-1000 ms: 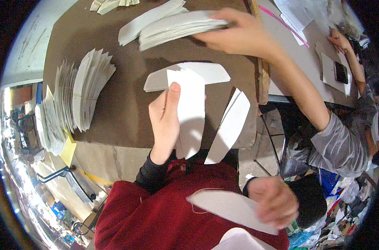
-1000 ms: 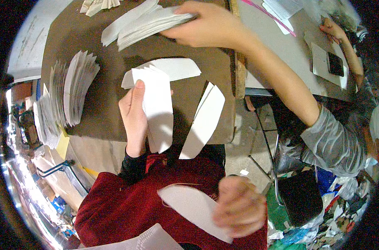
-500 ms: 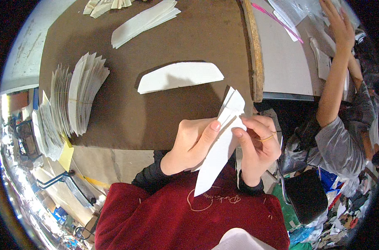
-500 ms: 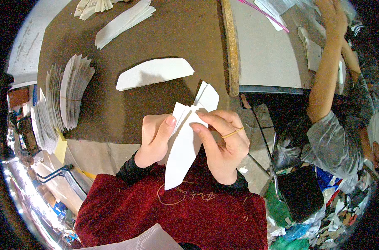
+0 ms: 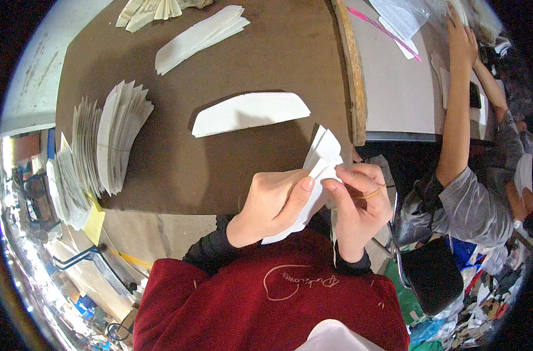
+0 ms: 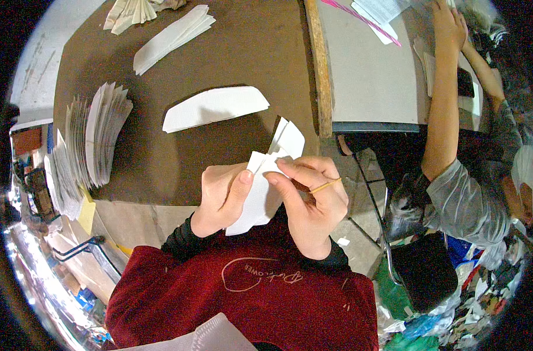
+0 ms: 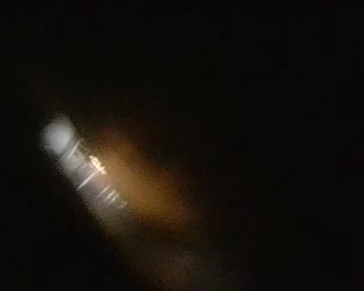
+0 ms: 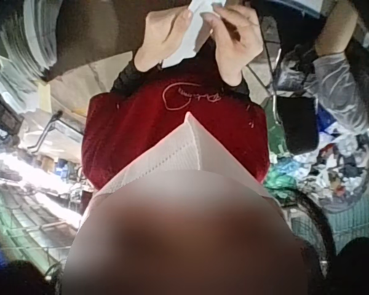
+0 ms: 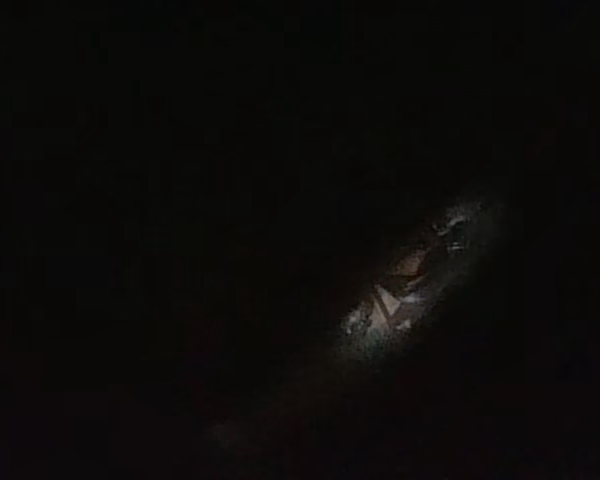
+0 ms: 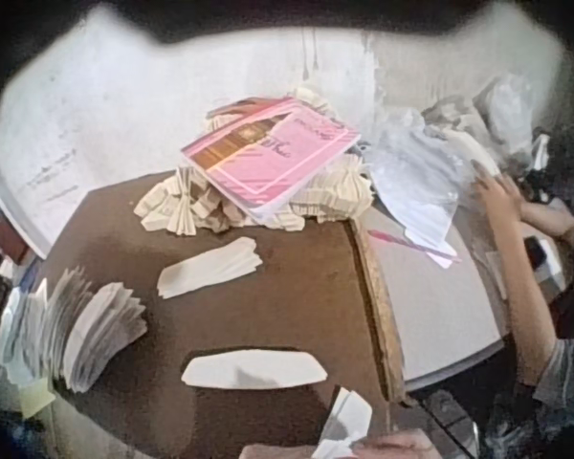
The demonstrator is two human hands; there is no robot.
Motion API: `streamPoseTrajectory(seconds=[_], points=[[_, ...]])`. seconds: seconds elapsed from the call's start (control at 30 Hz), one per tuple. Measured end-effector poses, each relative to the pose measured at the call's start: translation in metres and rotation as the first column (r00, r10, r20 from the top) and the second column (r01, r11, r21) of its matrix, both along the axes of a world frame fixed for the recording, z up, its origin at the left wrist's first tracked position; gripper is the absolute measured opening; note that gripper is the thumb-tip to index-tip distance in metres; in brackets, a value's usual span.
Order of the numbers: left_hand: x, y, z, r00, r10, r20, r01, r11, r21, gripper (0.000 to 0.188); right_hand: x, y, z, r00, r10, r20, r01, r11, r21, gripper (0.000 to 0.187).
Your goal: The person repeatedly folds white paper pieces in half and stacks them on the table. They handle the pieces one at a time, aligning edges and pressing folds before placing each folded piece into a growing stack.
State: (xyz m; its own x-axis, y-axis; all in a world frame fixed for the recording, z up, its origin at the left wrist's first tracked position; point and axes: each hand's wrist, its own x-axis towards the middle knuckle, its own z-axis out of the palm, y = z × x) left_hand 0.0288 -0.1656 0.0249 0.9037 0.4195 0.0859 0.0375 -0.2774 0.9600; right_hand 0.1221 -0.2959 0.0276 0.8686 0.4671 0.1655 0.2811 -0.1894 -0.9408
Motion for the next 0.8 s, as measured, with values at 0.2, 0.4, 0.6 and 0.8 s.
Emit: streamPoseTrajectory(seconds=[0.2,0.4,0.6,0.8], points=[[-0.001,0.002,-0.005,0.999,-0.031,-0.007,0.032,0.98,0.195,0.029,-0.001,-0.002,0.002,0.999,0.033,-0.019,-0.035,0.993,-0.109,0.028],[-0.005,0.002,-0.005,0.998,-0.058,0.017,0.051,0.959,0.279,0.025,0.014,-0.002,0.007,0.95,0.227,0.216,-0.176,0.957,-0.232,0.031],[-0.01,-0.008,0.0,0.993,0.092,-0.079,-0.094,0.995,-0.017,0.033,0.014,-0.022,-0.006,0.913,0.341,0.223,-0.274,0.919,-0.284,0.027],[-0.001,0.019,-0.006,0.847,0.511,-0.149,-0.51,0.859,0.043,0.046,-0.017,-0.007,-0.002,0.887,0.317,0.335,-0.461,0.641,0.614,0.013]])
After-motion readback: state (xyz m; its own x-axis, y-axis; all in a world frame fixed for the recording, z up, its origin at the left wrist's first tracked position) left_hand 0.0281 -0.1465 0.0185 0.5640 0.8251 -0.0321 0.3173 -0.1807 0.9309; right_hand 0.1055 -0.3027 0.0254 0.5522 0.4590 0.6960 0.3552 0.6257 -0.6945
